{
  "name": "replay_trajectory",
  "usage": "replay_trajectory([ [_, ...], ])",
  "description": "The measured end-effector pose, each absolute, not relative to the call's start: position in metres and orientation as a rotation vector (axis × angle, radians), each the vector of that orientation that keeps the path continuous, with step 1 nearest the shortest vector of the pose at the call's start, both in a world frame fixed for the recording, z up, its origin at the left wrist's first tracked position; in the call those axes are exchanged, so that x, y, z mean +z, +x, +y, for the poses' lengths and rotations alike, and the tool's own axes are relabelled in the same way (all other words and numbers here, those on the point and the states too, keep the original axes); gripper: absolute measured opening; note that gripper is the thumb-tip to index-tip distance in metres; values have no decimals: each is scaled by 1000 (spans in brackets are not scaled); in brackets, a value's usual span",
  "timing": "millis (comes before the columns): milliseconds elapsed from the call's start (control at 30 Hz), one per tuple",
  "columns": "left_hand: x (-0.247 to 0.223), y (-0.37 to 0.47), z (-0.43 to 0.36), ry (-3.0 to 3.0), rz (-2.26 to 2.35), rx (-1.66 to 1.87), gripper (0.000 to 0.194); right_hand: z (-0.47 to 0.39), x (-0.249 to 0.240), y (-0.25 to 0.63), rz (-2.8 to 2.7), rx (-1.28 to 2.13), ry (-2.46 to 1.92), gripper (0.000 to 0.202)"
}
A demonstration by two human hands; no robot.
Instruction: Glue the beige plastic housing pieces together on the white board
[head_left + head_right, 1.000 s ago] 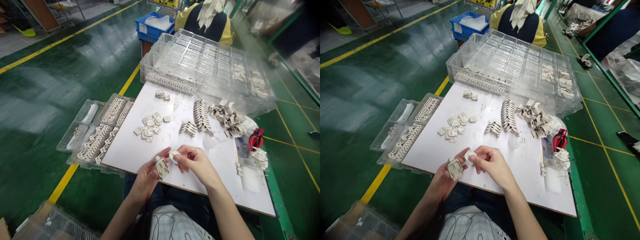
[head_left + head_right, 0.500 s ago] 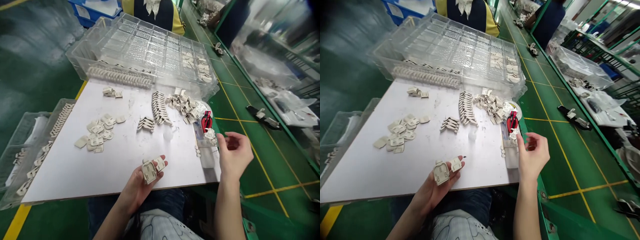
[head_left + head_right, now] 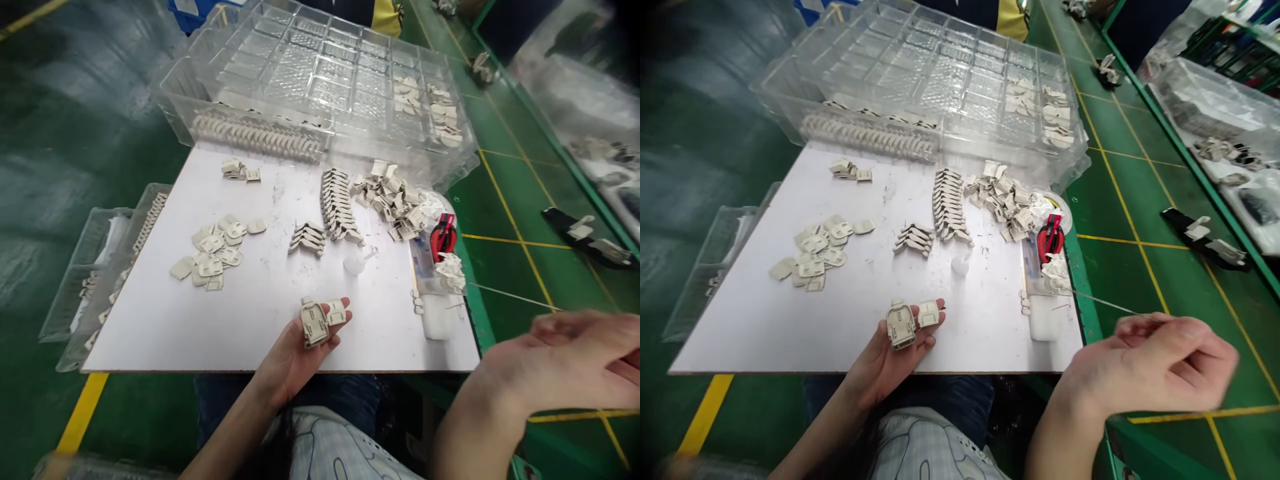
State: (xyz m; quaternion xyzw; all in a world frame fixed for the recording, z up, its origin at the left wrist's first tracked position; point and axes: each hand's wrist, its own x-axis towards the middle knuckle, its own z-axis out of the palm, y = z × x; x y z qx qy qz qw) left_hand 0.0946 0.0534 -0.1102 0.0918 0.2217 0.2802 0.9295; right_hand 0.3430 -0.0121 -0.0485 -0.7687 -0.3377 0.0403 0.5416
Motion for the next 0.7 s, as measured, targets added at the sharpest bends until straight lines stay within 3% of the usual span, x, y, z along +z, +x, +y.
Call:
replay_trajectory([
  [300, -107, 97, 54, 133, 415, 594, 35, 32, -75, 255, -607, 243, -1410, 32],
  [700, -107, 98, 55, 142, 389, 615, 35, 30, -80, 254, -578, 340, -1321, 29],
])
